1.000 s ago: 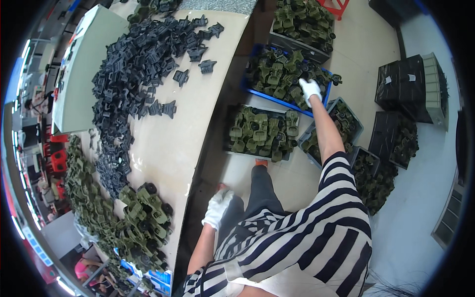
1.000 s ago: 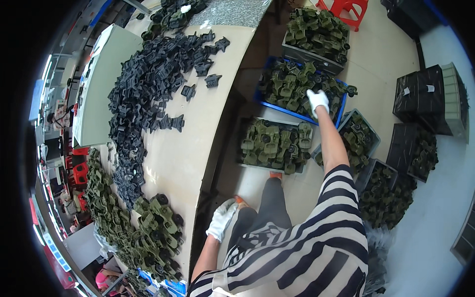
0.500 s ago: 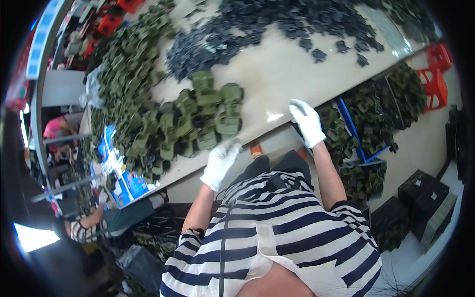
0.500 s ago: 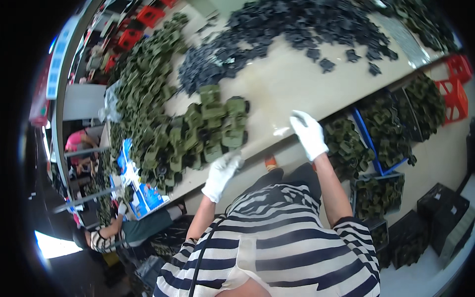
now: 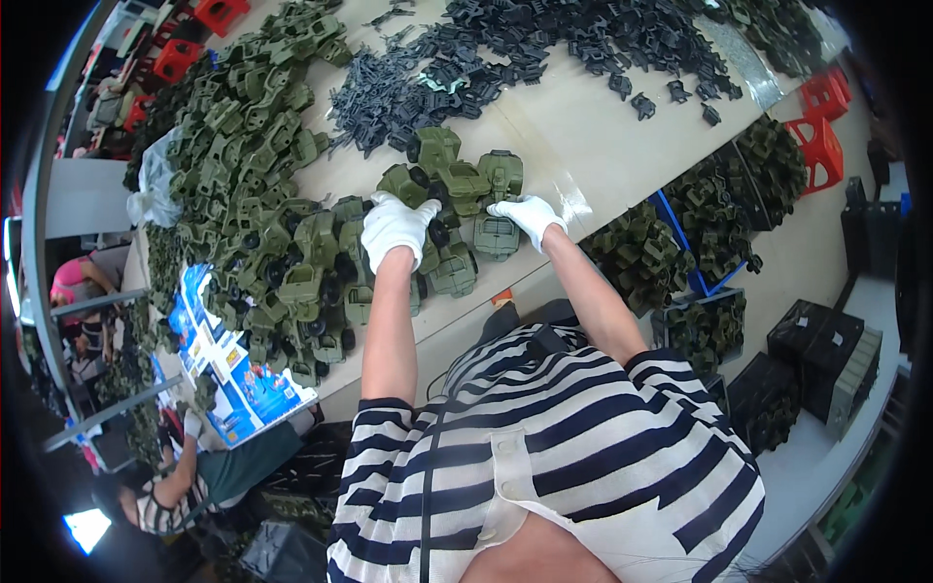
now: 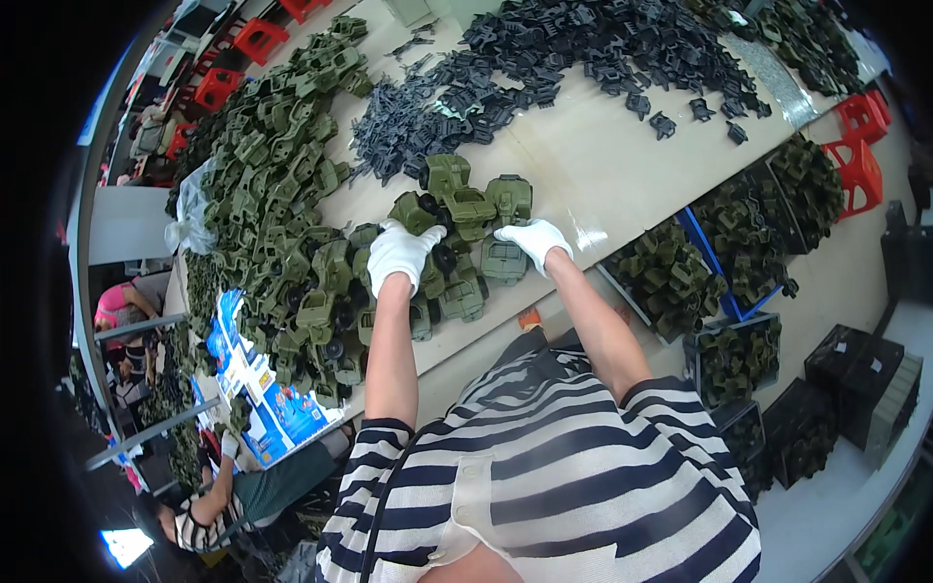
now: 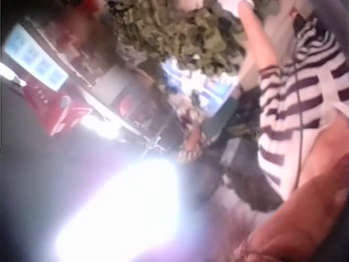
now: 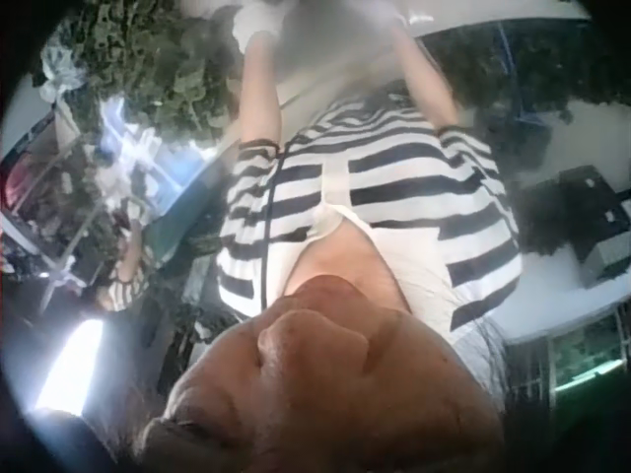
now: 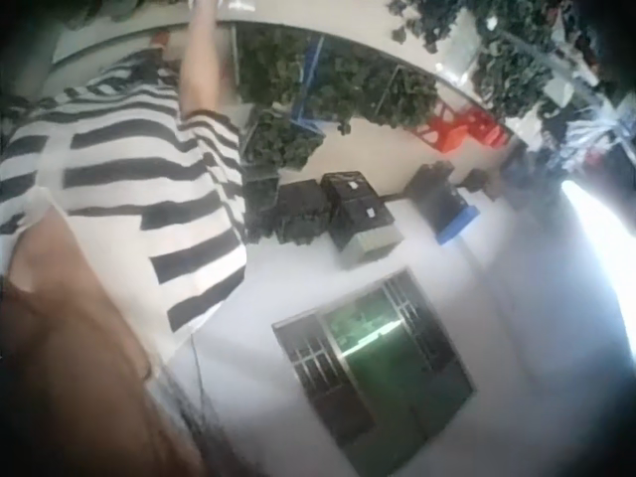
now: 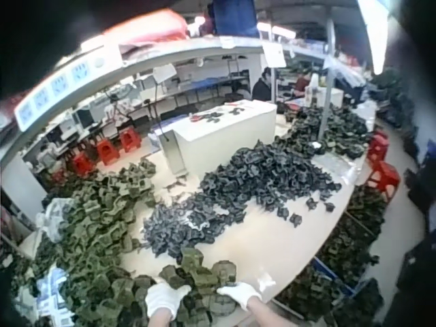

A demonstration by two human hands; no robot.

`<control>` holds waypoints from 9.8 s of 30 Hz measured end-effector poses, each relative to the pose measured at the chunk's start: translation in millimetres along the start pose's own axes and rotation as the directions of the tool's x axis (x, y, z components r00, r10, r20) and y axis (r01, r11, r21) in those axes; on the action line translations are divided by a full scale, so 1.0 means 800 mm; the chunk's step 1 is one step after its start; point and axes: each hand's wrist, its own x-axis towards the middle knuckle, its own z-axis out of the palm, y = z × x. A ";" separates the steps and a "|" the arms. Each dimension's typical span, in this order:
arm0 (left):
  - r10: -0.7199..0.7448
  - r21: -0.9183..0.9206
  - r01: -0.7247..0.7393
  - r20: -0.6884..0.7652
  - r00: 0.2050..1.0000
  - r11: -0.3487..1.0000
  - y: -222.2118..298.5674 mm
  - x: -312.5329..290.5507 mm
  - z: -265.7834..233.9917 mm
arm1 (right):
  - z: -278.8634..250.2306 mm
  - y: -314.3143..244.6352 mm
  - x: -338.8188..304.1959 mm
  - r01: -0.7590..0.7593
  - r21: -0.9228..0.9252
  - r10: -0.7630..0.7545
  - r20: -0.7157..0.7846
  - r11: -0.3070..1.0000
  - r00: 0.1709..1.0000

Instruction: The person assembles green plastic toy tanks by hand. They pick up tank bodies and black wheels from piles on a table, snap the wheels onto the bodies, and place the completed units into blue plastic bins.

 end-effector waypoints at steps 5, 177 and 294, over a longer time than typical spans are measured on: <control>-0.025 0.035 0.023 0.076 0.997 0.999 -0.015 0.033 -0.003 | -0.053 -0.011 -0.027 -0.044 0.511 0.039 0.021 0.858 0.999; 0.783 -0.415 -0.673 0.199 0.589 0.612 0.663 -0.050 0.839 | -0.767 0.781 0.162 0.107 0.337 0.312 -0.929 0.935 0.199; 0.914 -0.685 -0.608 0.261 0.310 0.402 0.541 0.086 0.797 | -0.745 0.678 0.155 0.281 0.151 -0.139 -0.599 0.948 0.789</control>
